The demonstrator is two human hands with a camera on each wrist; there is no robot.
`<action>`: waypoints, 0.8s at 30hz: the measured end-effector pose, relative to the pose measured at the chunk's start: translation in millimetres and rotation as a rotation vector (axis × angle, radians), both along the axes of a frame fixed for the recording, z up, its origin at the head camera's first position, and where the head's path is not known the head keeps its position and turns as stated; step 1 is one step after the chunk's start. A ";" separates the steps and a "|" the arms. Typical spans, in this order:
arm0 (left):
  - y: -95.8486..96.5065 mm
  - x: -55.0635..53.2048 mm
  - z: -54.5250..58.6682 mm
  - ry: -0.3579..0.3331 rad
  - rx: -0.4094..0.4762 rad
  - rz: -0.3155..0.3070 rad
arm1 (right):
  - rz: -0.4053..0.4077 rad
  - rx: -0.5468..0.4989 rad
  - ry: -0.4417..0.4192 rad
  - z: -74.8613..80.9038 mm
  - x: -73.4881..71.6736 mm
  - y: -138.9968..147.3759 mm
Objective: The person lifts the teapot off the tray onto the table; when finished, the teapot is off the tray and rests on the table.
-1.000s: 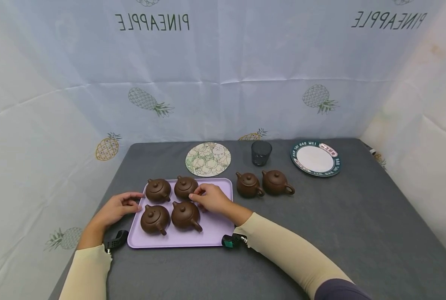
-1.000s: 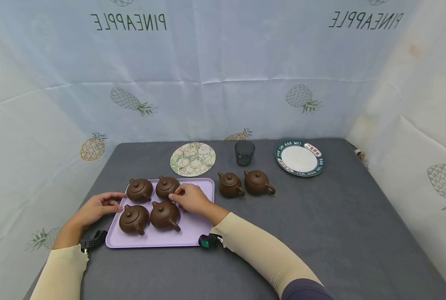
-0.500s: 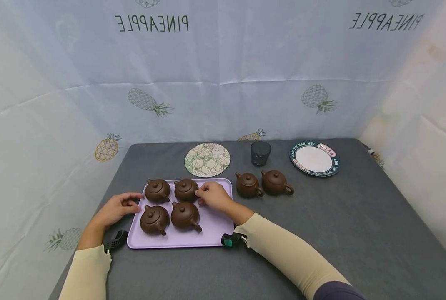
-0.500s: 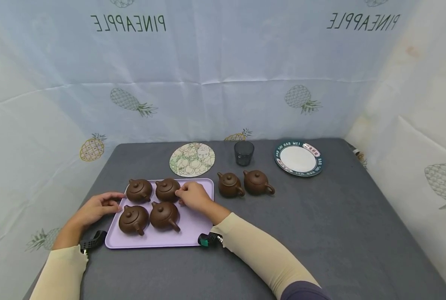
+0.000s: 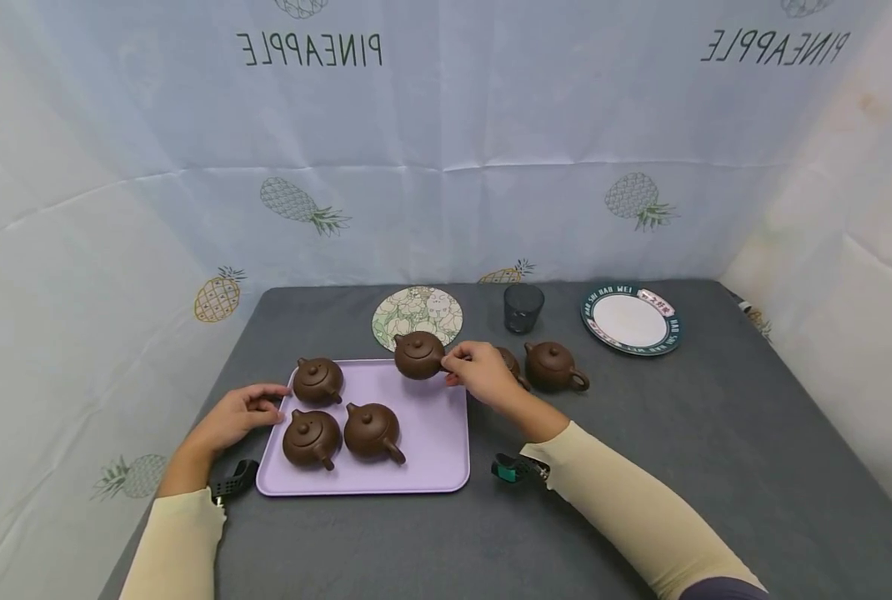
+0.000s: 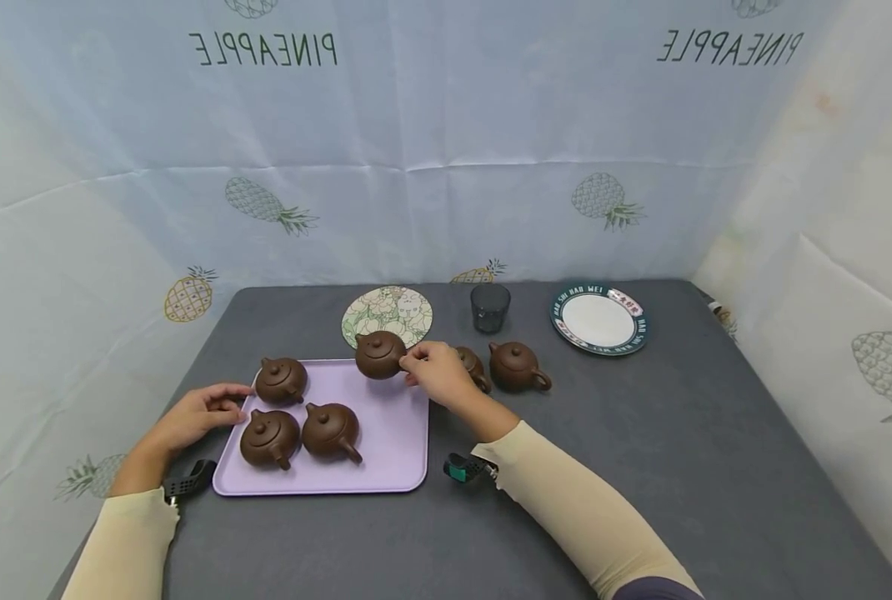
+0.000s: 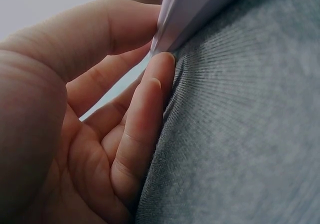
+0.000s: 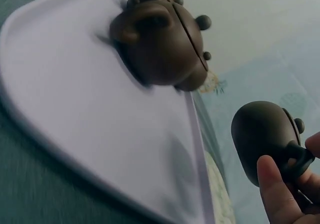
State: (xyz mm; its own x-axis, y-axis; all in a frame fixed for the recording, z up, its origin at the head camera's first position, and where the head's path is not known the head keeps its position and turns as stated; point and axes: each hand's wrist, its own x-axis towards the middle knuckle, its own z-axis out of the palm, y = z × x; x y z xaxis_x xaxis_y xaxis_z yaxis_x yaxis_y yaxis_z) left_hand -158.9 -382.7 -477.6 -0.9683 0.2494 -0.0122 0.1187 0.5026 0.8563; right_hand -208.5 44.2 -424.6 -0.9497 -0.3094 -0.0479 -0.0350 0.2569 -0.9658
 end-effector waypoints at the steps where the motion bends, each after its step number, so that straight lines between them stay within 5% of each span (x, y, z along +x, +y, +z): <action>1: -0.1 0.1 0.4 0.001 -0.002 -0.001 | -0.008 0.000 0.003 1.6 -0.5 6.4; 14: -0.4 -3.1 1.1 0.008 -0.011 0.002 | -0.134 0.037 0.059 30.4 1.6 100.7; 24: 0.5 -2.9 0.5 -0.001 -0.007 -0.007 | -0.207 0.065 0.063 33.6 12.8 162.7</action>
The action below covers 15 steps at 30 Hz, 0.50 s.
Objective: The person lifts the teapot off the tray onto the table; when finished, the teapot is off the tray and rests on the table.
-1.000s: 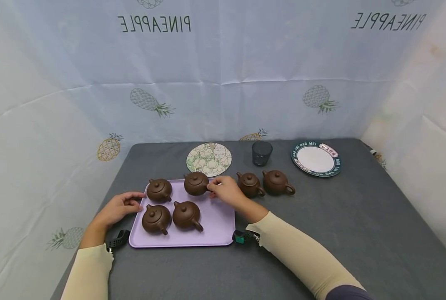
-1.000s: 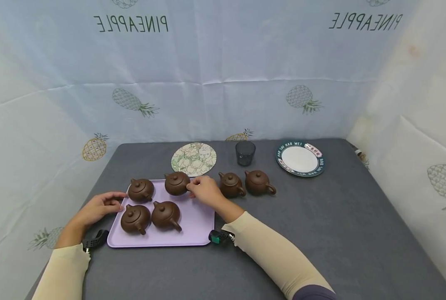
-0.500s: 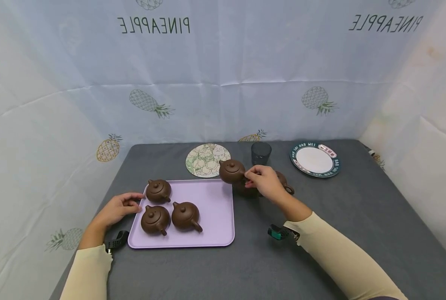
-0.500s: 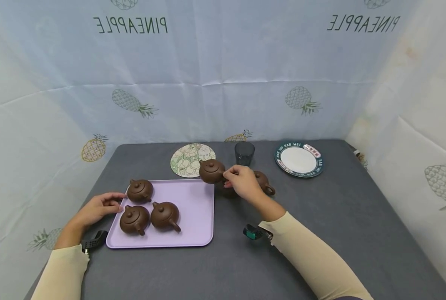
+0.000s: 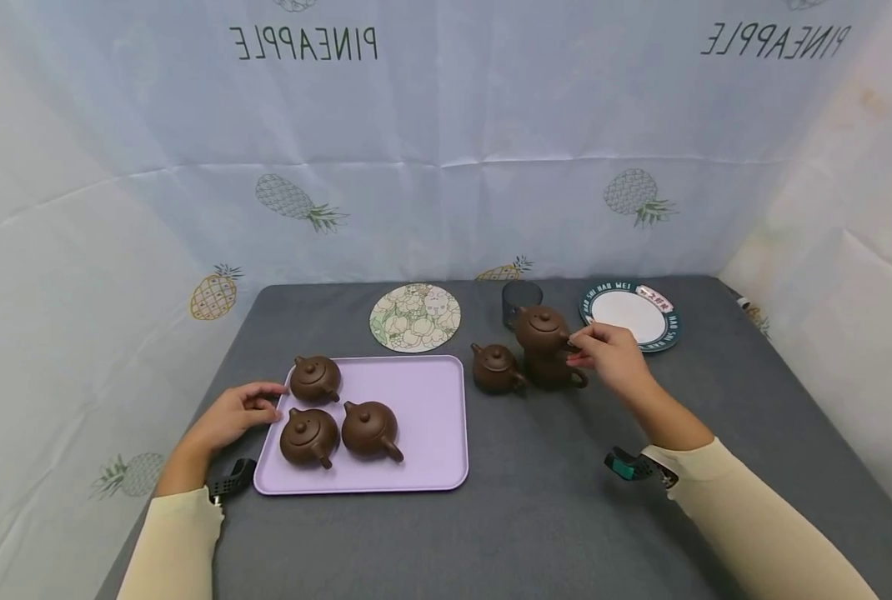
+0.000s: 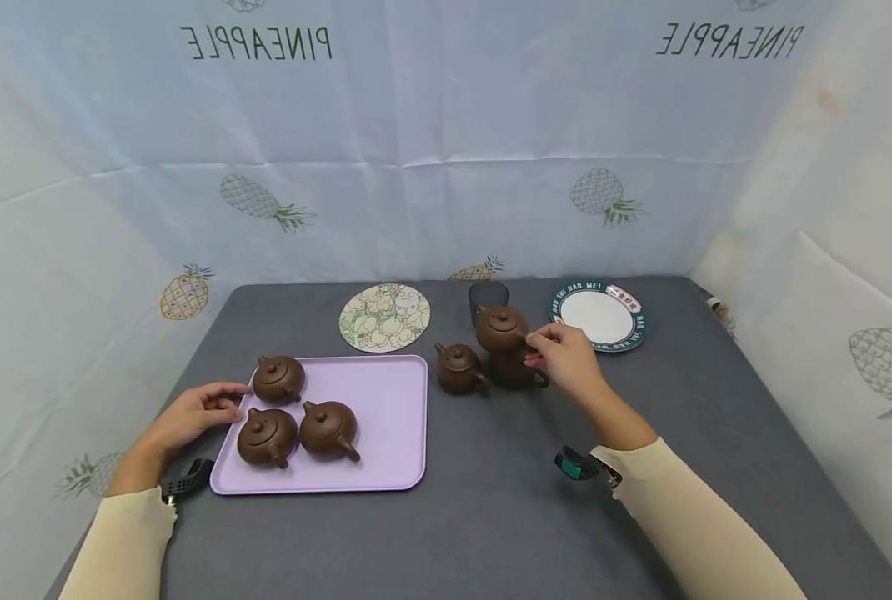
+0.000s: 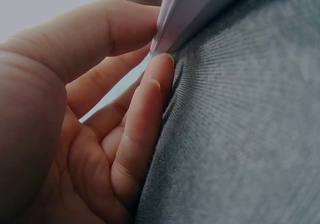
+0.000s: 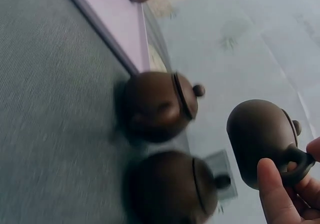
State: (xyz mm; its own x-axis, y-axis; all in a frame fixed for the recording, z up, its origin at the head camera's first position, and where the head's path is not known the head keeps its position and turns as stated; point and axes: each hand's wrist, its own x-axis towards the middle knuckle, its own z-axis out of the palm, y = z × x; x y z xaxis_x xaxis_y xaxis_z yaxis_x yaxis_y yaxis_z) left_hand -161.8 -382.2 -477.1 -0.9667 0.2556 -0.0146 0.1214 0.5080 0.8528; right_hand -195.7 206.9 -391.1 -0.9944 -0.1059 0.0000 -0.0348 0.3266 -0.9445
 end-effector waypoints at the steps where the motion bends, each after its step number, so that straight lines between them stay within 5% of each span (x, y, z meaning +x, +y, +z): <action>1: -0.2 0.4 0.1 0.000 0.000 0.000 | -0.013 0.007 0.000 0.1 1.6 4.6; 15: -0.8 0.0 -1.4 0.000 0.006 -0.002 | -0.153 0.034 -0.005 -14.6 16.6 61.9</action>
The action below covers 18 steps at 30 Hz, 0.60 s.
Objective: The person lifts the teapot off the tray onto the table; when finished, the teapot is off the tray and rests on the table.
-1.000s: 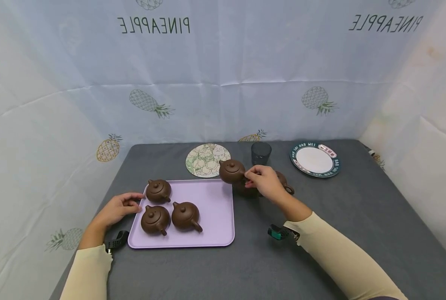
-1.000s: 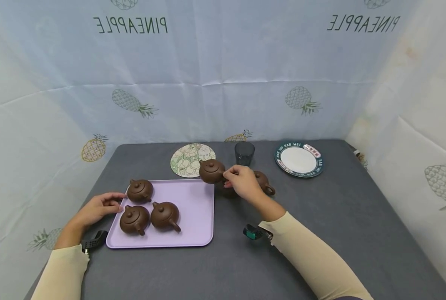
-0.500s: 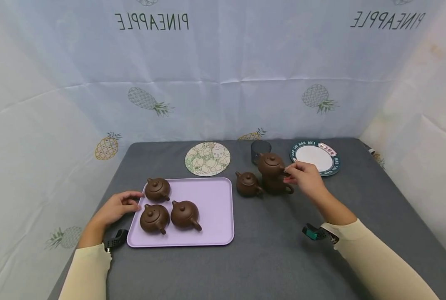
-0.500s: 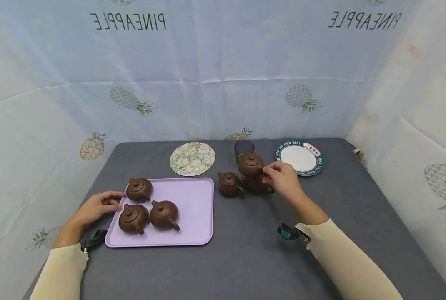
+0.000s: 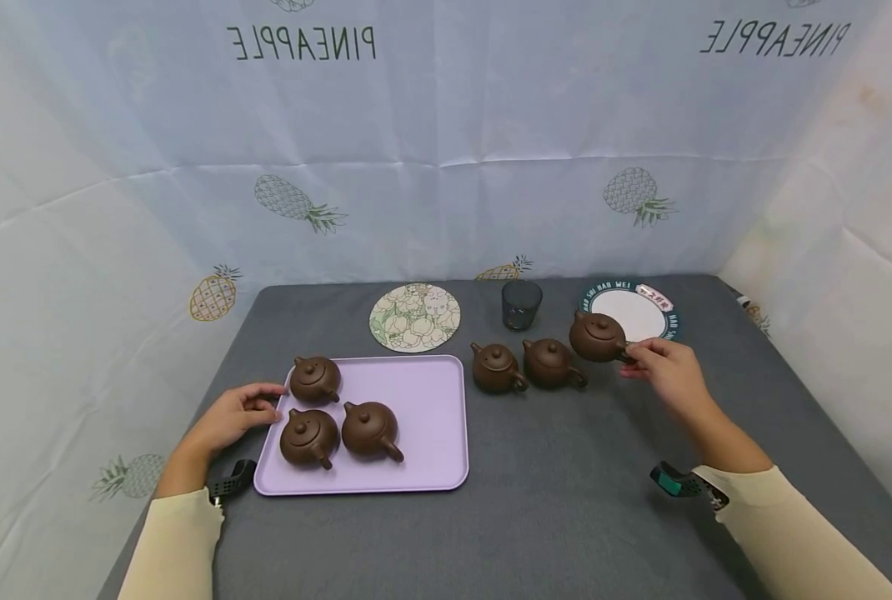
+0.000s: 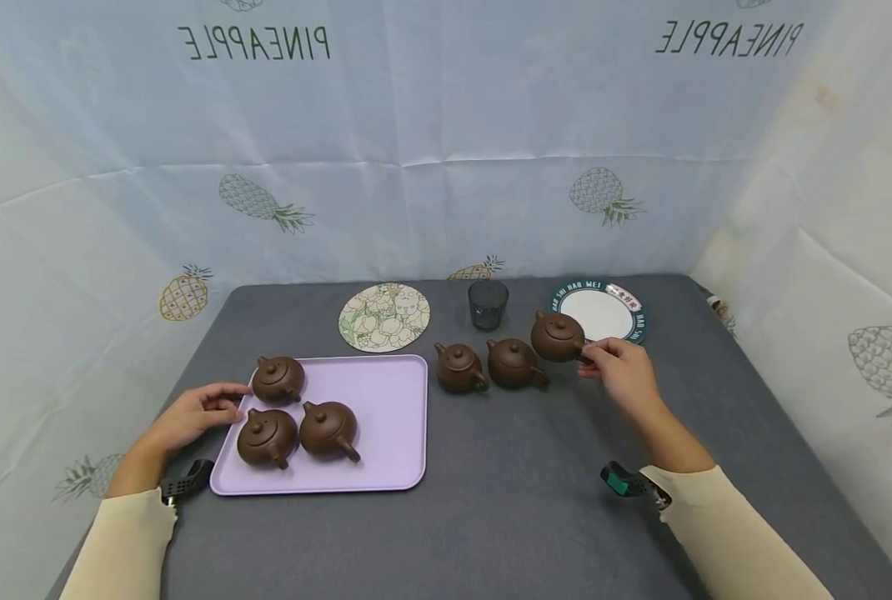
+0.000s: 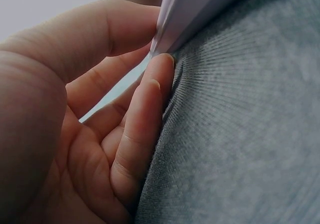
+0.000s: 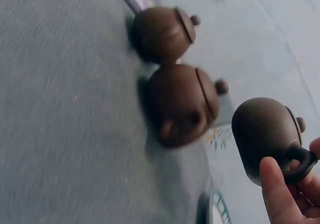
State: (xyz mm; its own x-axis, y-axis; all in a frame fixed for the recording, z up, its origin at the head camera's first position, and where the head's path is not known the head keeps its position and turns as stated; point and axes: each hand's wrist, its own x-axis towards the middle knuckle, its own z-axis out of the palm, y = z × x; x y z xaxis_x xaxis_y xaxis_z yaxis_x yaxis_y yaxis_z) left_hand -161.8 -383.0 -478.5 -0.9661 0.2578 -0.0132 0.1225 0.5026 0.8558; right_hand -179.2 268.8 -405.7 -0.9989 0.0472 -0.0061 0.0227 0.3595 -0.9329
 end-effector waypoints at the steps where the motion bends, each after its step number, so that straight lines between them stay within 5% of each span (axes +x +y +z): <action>1: 0.1 0.3 0.3 0.002 0.004 -0.002 | -0.007 0.016 -0.003 -1.8 0.6 3.7; 18: -1.6 -1.8 -3.3 -0.004 -0.010 -0.006 | -0.011 0.012 -0.061 -42.2 -0.4 38.3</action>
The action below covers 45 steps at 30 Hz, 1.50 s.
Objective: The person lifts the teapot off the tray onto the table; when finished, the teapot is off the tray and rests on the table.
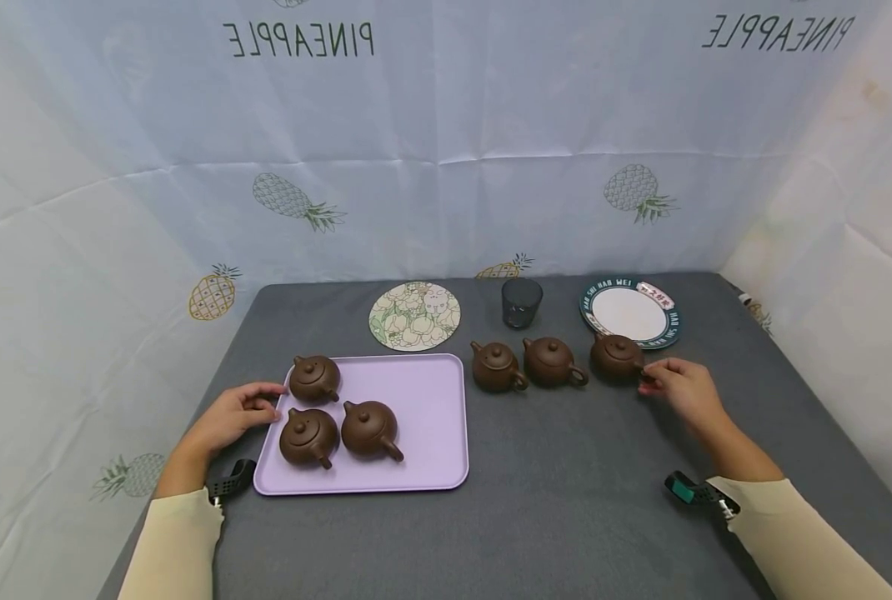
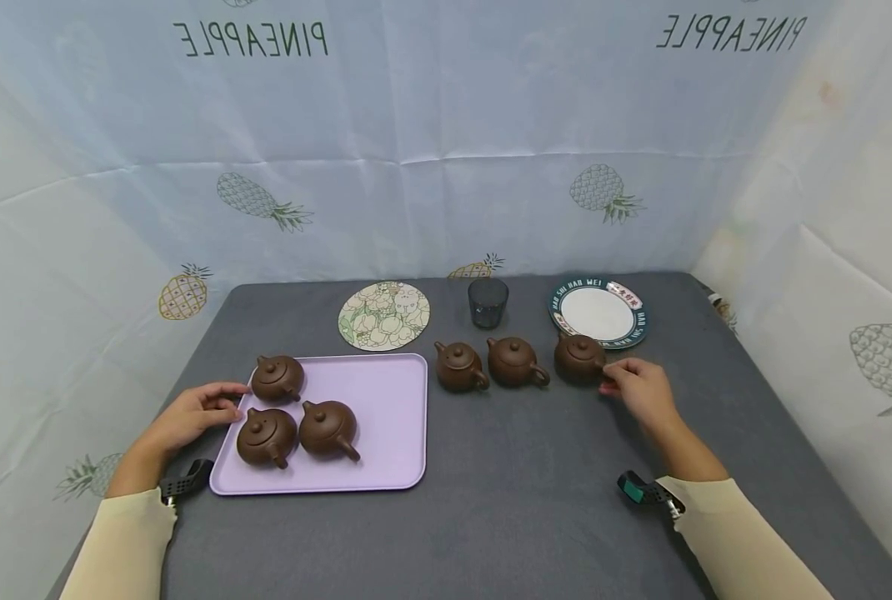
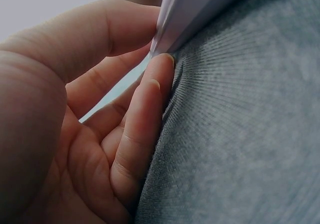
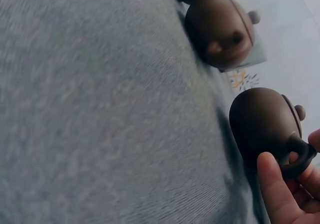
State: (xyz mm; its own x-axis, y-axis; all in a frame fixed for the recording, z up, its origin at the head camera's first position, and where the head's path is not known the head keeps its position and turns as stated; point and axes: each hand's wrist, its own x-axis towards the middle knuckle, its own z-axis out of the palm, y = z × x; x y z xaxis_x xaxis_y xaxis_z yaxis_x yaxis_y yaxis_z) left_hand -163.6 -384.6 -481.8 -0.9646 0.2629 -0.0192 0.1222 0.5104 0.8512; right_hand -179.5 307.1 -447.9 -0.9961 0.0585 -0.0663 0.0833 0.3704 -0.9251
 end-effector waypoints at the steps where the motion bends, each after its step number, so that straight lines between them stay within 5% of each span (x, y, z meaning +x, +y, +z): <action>1: -0.2 0.1 0.2 -0.001 0.000 0.001 | 0.003 -0.007 -0.001 -1.0 0.4 0.5; 10: -0.4 -0.2 1.2 0.009 0.008 -0.003 | 0.021 -0.082 -0.007 -5.2 1.8 1.9; 20: 0.8 -0.1 1.2 0.024 0.007 -0.007 | 0.031 -0.045 -0.016 -6.4 0.2 0.5; 22: 0.7 -0.3 1.1 0.024 0.005 -0.006 | 0.036 0.015 -0.018 -4.1 0.7 1.9; 28: 0.0 0.9 3.1 0.017 -0.013 0.003 | -0.048 0.413 0.068 12.1 6.1 3.9; 30: -0.5 1.1 3.5 0.017 -0.019 0.006 | -0.081 0.450 0.096 19.1 7.9 0.5; 37: -0.2 0.9 3.4 0.012 -0.001 0.000 | -0.029 0.366 0.161 36.1 9.8 -41.4; 45: 1.3 0.2 3.1 0.006 -0.012 -0.002 | 0.168 0.297 0.281 19.6 13.6 -119.2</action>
State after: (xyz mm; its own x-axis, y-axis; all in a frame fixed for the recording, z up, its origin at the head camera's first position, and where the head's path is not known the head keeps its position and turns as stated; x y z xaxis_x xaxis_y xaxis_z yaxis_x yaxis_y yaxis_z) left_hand -163.5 -383.2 -478.6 -0.9642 0.2646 -0.0163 0.1286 0.5205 0.8442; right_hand -165.9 187.9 -428.3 -0.9702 -0.1305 0.2042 -0.2409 0.6103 -0.7547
